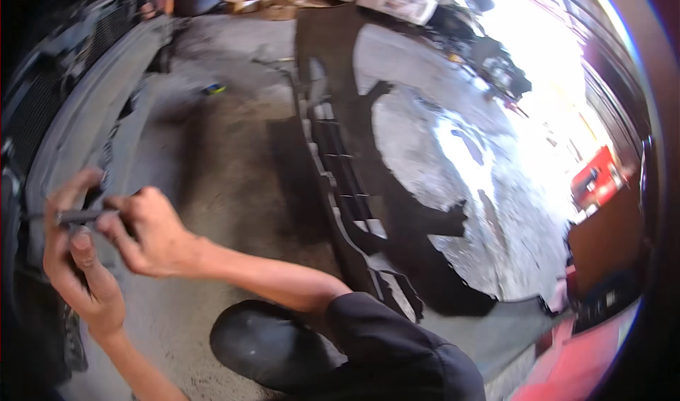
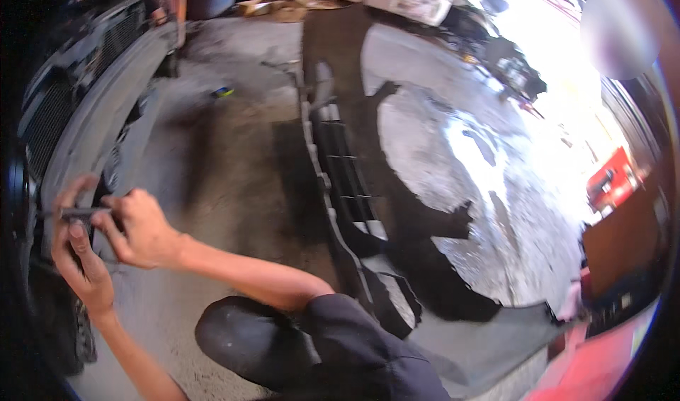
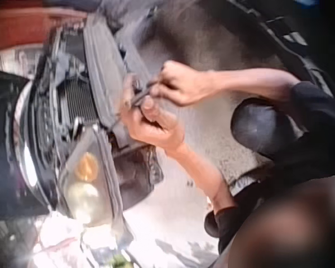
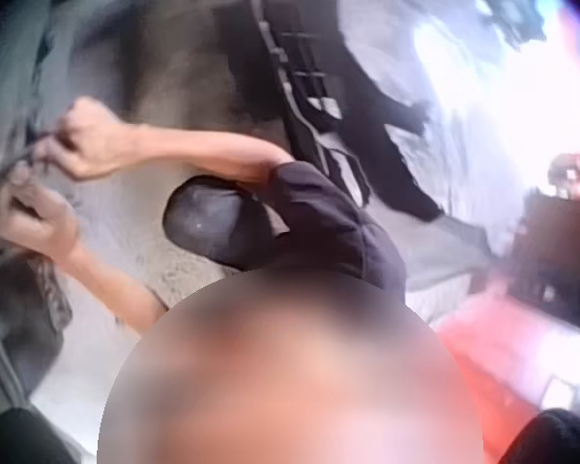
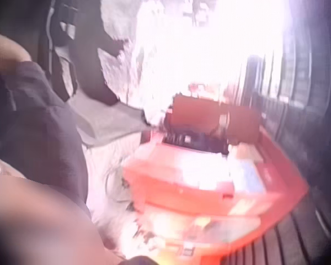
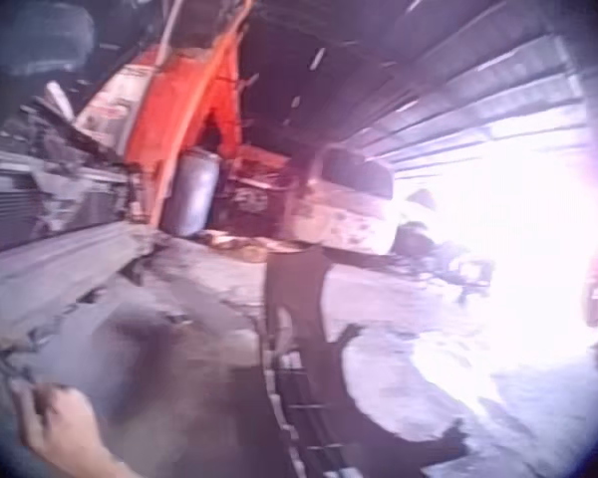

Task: Removing screws and detaching a vehicle headlight and bumper components.

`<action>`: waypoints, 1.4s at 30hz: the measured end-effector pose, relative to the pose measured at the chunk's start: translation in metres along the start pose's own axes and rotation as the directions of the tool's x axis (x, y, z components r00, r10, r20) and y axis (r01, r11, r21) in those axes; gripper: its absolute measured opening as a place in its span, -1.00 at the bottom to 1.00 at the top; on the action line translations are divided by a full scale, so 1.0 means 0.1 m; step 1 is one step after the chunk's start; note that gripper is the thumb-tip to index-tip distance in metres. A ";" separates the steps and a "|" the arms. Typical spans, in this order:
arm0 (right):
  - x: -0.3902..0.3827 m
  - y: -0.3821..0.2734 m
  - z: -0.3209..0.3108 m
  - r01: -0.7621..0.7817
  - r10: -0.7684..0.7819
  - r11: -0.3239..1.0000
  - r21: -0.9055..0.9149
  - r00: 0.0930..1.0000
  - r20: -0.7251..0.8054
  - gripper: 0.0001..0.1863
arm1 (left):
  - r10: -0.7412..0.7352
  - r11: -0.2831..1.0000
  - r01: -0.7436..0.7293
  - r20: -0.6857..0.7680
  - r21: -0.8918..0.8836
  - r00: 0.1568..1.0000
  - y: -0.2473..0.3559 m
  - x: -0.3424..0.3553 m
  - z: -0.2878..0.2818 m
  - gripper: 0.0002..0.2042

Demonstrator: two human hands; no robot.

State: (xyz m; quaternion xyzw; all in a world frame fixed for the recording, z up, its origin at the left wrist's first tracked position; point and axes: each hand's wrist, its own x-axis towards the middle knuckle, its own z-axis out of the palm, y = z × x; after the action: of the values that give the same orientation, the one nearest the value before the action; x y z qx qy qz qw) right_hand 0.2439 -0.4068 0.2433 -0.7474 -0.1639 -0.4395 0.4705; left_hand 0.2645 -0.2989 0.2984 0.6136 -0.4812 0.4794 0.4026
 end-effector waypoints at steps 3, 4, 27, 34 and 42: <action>-0.10 0.09 -0.03 0.006 -0.019 0.993 -0.120 0.994 -0.107 -0.73 | -0.382 0.772 0.452 0.243 -0.447 0.892 0.04 -0.11 0.25 -0.55; -0.08 0.05 -0.06 0.014 -0.030 0.989 -0.144 0.994 -0.106 -0.73 | -0.382 0.768 0.450 0.237 -0.456 0.893 0.04 -0.09 0.28 -0.55; 0.94 0.53 -0.20 0.888 -0.907 0.375 -0.266 0.411 0.094 -0.66 | -0.758 0.033 0.219 0.118 -0.975 0.642 0.51 -0.36 0.26 -0.53; 0.95 0.15 -0.36 0.935 -0.865 0.307 -0.179 0.353 0.358 -0.17 | -0.932 0.041 0.530 0.158 -0.847 0.325 0.25 -0.48 0.00 -0.77; 0.51 -0.04 -0.33 0.150 -0.261 0.889 -0.433 0.942 -0.211 -0.19 | -0.751 -0.603 0.119 0.612 -0.788 0.249 -0.12 0.03 0.05 -0.79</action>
State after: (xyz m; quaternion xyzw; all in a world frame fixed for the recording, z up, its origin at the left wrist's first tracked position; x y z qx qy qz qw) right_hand 0.2534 -0.4417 0.2929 -0.7426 -0.0828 -0.6070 0.2707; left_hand 0.2771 -0.3018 0.2994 0.1203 -0.0747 -0.2384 0.9608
